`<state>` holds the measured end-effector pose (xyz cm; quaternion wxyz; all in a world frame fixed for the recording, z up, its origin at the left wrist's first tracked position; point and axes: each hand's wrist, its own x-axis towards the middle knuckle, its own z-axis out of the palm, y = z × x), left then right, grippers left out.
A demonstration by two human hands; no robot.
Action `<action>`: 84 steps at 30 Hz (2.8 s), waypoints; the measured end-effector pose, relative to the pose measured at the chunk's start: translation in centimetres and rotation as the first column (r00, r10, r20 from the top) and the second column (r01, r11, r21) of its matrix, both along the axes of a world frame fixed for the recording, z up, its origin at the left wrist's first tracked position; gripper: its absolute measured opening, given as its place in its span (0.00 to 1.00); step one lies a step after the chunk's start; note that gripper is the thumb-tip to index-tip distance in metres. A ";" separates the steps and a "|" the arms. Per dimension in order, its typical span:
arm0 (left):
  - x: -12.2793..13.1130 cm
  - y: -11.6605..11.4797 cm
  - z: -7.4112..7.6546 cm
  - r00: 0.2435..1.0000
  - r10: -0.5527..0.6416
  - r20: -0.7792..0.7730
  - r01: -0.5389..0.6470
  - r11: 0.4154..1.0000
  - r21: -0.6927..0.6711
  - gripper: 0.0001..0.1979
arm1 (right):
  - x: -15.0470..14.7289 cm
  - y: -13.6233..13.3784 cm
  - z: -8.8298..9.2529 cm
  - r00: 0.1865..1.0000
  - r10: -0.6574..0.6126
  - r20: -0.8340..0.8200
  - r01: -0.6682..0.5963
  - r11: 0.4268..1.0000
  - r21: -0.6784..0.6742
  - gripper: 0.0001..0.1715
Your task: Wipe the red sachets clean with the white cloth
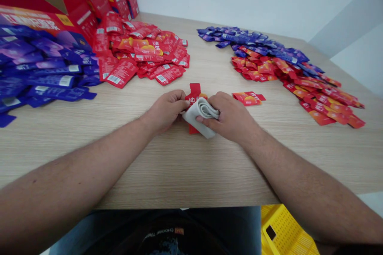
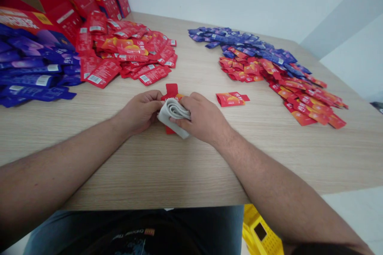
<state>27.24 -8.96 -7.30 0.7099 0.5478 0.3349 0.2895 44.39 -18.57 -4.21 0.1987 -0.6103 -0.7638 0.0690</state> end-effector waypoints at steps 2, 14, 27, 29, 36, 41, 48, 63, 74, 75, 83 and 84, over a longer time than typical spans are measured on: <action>0.0 0.0 -0.1 1.000 -0.006 -0.008 0.006 1.000 0.011 0.11 | 0.0 0.0 0.0 1.000 0.024 -0.011 -0.024 1.000 -0.007 0.15; -0.1 -0.2 0.4 0.999 -0.031 -0.012 0.031 0.998 -0.058 0.09 | -0.3 -0.1 -0.2 0.992 0.122 -0.011 -0.123 0.986 -0.115 0.14; 0.0 -0.1 0.3 1.000 0.004 -0.004 -0.004 0.999 -0.032 0.11 | 0.1 0.1 -0.2 0.998 0.010 -0.055 -0.013 0.999 -0.050 0.15; -0.1 -0.1 0.2 1.000 0.001 0.003 -0.001 0.999 -0.033 0.11 | 0.0 0.1 -0.3 0.991 0.123 -0.045 -0.128 0.982 -0.138 0.15; -0.7 -0.2 0.8 0.983 -0.148 -0.113 0.176 0.937 0.301 0.06 | 1.3 0.4 0.7 0.982 -0.067 -0.175 0.067 0.998 -0.003 0.16; -0.9 -1.4 1.4 0.912 -0.393 -0.119 0.409 0.851 0.328 0.06 | 3.5 1.6 0.1 0.860 -0.345 -0.377 0.369 0.929 -0.009 0.20; -0.6 -1.2 1.0 0.962 -0.107 0.251 0.176 0.947 -0.269 0.07 | 4.2 2.5 -1.6 0.357 -0.225 -0.907 0.198 0.967 -0.162 0.29; 1.3 -2.9 0.4 0.983 0.016 0.182 0.025 0.975 -0.223 0.15 | -0.7 0.3 -1.6 0.766 -0.152 -0.624 0.173 0.984 -0.027 0.24; 0.7 -2.7 0.9 0.969 0.095 0.227 -0.062 0.987 -0.148 0.04 | 0.3 0.8 -1.3 0.846 -0.314 -0.432 0.376 0.925 0.063 0.21; 0.8 -2.6 0.8 0.975 0.093 0.200 -0.072 0.991 -0.111 0.04 | 0.3 0.9 -1.3 0.846 -0.314 -0.432 0.375 0.925 0.062 0.21; 0.7 -2.1 -0.1 0.992 0.114 0.053 -0.113 0.993 -0.030 0.10 | 0.1 0.6 -0.7 0.883 -0.281 -0.376 0.318 0.947 0.037 0.19; 0.7 -2.0 -0.1 0.994 0.100 0.049 -0.099 0.995 -0.030 0.11 | 0.2 0.5 -0.5 0.901 -0.250 -0.355 0.271 0.963 0.010 0.19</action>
